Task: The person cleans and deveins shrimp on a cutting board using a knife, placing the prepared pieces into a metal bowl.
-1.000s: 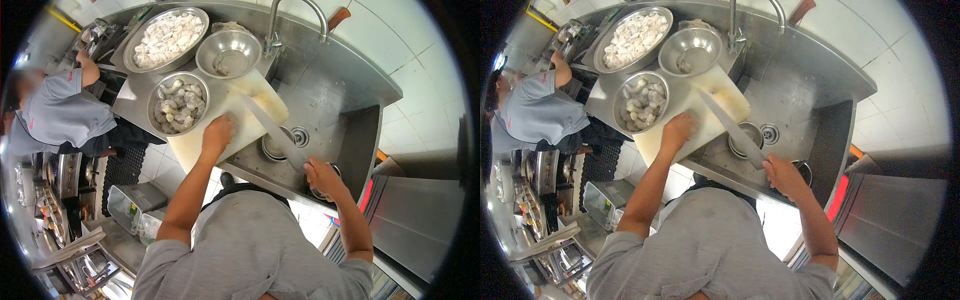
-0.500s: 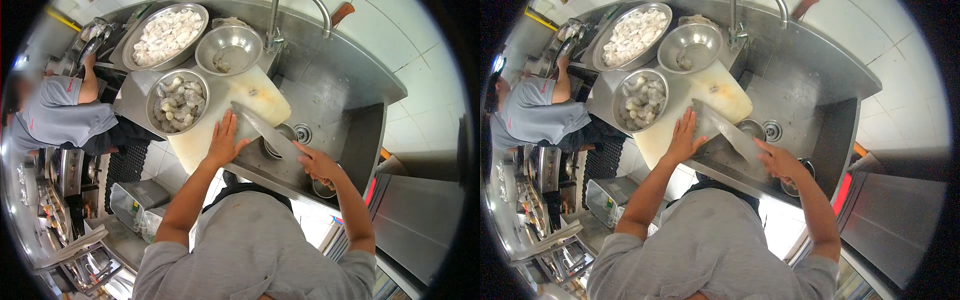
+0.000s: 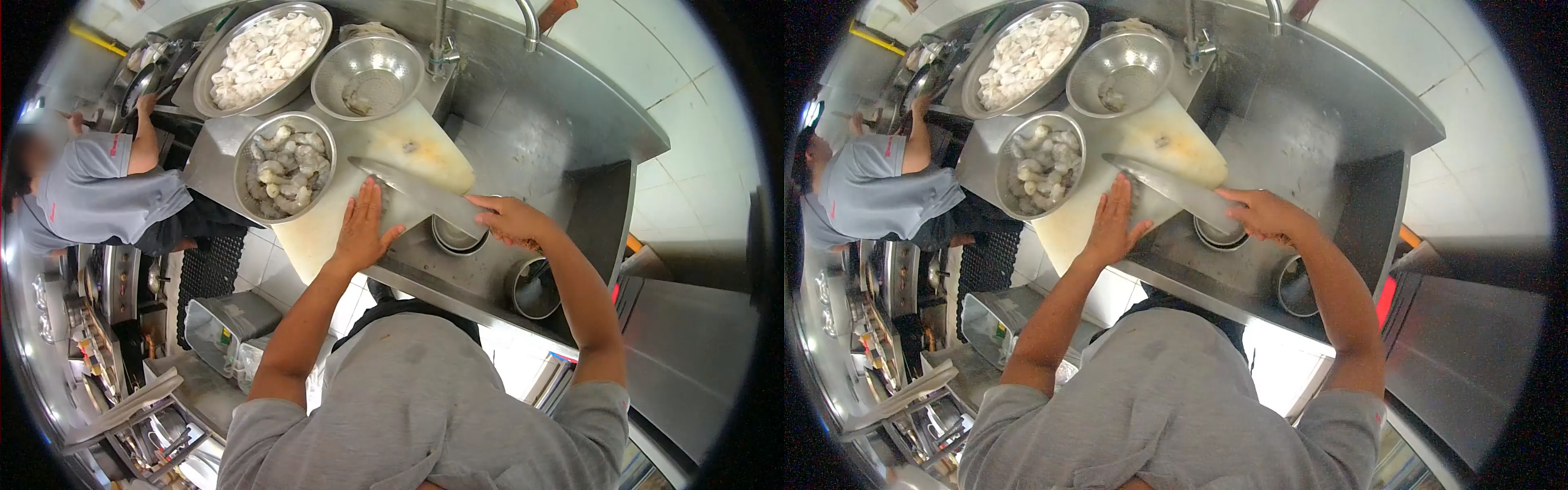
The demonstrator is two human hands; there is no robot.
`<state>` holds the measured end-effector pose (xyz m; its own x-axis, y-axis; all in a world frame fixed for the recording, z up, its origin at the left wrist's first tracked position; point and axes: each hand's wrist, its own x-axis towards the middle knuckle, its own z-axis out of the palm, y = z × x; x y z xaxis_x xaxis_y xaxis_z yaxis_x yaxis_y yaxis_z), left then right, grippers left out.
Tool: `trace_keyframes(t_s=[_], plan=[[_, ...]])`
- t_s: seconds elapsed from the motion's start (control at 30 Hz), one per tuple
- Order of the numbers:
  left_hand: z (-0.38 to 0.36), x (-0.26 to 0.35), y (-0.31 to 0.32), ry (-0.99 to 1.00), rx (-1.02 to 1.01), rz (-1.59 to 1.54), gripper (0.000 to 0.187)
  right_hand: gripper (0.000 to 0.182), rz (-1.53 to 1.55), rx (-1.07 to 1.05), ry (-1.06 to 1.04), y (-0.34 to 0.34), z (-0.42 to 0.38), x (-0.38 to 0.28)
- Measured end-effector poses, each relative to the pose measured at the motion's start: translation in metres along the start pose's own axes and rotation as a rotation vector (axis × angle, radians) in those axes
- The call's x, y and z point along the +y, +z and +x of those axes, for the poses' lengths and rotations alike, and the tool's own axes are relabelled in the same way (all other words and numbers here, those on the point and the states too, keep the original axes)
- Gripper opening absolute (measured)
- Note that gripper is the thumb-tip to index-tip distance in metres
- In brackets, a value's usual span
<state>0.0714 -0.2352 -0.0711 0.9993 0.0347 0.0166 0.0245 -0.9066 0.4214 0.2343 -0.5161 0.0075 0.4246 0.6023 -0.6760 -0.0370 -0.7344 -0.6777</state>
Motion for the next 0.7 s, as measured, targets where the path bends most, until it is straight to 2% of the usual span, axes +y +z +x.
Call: trace_keyframes(t_s=[0.03,0.13,0.23,0.33,0.53,0.63,0.7], plan=[[0.000,0.000,0.000,0.001,0.003,-0.002,0.090,0.048,-0.015,-0.001,-0.025,0.001,0.001,-0.002],[-0.001,-0.003,0.003,0.012,0.023,-0.011,0.091,0.048,-0.085,0.015,0.090,-0.001,-0.027,-0.031],[0.000,-0.002,0.002,0.010,0.017,-0.009,0.091,0.048,-0.102,0.026,0.058,0.002,-0.033,-0.007],[-0.001,-0.002,0.003,0.021,0.025,-0.007,0.091,0.048,0.012,0.020,0.087,0.009,-0.043,0.005],[-0.001,-0.001,0.004,0.049,0.052,0.022,0.092,0.051,-0.014,0.084,0.156,0.051,-0.063,0.001],[-0.002,0.002,0.000,0.046,0.053,0.008,0.093,0.052,0.087,0.113,0.166,0.079,-0.081,0.006],[-0.001,0.002,0.002,0.051,0.066,0.028,0.094,0.053,0.057,0.096,0.262,0.091,-0.098,-0.011]])
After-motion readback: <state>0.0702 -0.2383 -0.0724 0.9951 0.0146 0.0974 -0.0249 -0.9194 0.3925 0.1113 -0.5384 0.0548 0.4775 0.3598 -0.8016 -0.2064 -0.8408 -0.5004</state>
